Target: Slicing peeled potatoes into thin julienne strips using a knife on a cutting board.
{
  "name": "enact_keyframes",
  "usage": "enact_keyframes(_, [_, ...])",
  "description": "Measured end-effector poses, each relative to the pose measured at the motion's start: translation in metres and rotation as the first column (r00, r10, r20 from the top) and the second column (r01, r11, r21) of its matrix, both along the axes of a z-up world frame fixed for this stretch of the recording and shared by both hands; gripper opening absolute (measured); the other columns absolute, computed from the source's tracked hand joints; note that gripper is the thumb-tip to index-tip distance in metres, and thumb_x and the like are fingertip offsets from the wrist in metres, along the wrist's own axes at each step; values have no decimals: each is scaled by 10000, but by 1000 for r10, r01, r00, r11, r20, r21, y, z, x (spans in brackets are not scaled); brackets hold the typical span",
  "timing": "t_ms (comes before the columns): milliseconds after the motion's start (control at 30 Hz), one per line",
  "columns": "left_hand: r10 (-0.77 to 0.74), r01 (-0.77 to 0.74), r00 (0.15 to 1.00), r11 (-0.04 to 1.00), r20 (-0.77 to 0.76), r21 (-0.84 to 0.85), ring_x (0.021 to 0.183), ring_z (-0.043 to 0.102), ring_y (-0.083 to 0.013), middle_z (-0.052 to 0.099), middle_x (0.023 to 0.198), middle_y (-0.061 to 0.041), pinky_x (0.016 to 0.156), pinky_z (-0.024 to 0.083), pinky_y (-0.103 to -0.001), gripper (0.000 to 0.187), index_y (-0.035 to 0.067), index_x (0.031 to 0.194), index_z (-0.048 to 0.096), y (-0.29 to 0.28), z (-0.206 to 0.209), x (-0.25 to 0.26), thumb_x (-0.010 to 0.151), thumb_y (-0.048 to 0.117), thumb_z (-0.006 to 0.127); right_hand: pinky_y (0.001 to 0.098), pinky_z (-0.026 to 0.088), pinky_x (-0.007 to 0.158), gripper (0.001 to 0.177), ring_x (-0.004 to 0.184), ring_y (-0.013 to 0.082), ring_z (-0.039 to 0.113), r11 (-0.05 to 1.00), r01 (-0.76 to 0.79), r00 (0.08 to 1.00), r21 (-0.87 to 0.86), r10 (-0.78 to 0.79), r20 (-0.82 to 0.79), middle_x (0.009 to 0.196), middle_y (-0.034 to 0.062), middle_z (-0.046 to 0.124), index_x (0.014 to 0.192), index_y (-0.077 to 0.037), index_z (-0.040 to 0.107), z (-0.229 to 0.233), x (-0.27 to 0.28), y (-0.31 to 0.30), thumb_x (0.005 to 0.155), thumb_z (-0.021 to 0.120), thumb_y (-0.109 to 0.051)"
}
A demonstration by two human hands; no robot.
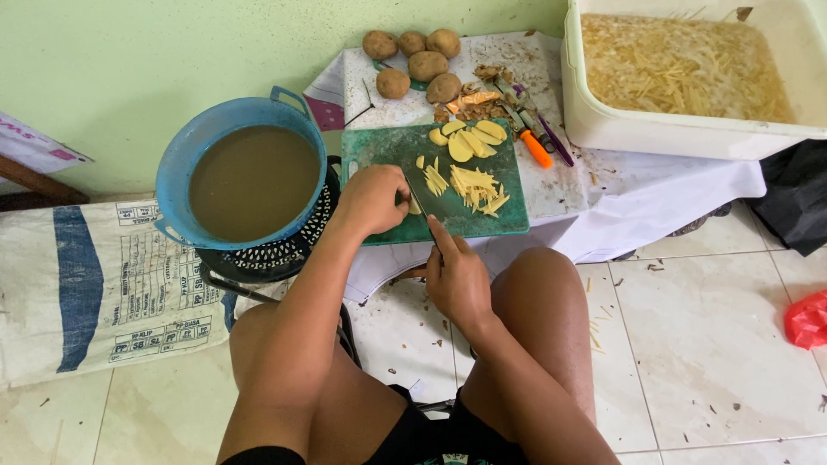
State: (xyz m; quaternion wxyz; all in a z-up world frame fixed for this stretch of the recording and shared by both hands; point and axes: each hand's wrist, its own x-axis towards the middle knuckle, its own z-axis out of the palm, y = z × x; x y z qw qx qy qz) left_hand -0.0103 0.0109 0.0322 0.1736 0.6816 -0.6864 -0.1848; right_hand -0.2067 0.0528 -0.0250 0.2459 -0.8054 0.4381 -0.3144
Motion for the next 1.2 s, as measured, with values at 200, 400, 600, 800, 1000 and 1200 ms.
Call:
enact_keyframes(200, [-16,16,999,1000,29,-5,974,696,-354,745,958,-138,893,564,-465,125,62,873,798,-2,1,0,864,105,681,497,508,416,493,571,381,663,999,-1,999,-33,-1,-47,863,186,678,1473,-122,556,-3,1,3,988,499,-56])
enact_keyframes(400, [-17,18,999,1000,33,-6,960,695,-342,743,961,-117,864,559,-452,111,90,860,794,-4,-2,3,856,130,691,555,543,463,531,605,444,668,999,-1,997,-41,-1,-71,897,198,662,1509,-149,518,-5,3,7,982,481,-95])
enact_keyframes(600, [-12,12,999,1000,48,5,946,698,-344,750,956,-108,861,560,-452,117,88,884,805,-6,-4,4,854,130,701,555,551,480,533,612,428,682,999,9,993,-51,-15,-118,914,163,667,1508,-174,519,-11,3,4,979,479,-121])
enact_keyframes(800, [1,-1,1000,1000,31,0,927,707,-350,755,942,-103,857,571,-460,114,100,869,811,-5,-2,3,845,121,702,508,541,445,527,594,409,673,995,35,993,-92,-45,-110,893,147,658,1506,-182,533,-22,7,1,986,477,-117])
enact_keyframes(1000, [6,-6,999,1000,43,2,921,710,-347,759,932,-98,846,576,-456,108,109,854,816,-7,-6,5,847,124,709,468,547,432,524,591,363,691,997,30,995,-68,-36,-91,902,146,680,1508,-152,534,-16,17,-5,993,467,-86])
enact_keyframes(1200, [22,-21,999,1000,43,-15,888,711,-354,758,894,-107,818,576,-462,112,101,800,804,-6,3,0,835,100,698,468,546,425,528,580,382,677,996,20,995,-82,-28,-92,877,150,664,1515,-155,527,-18,9,-2,993,472,-96])
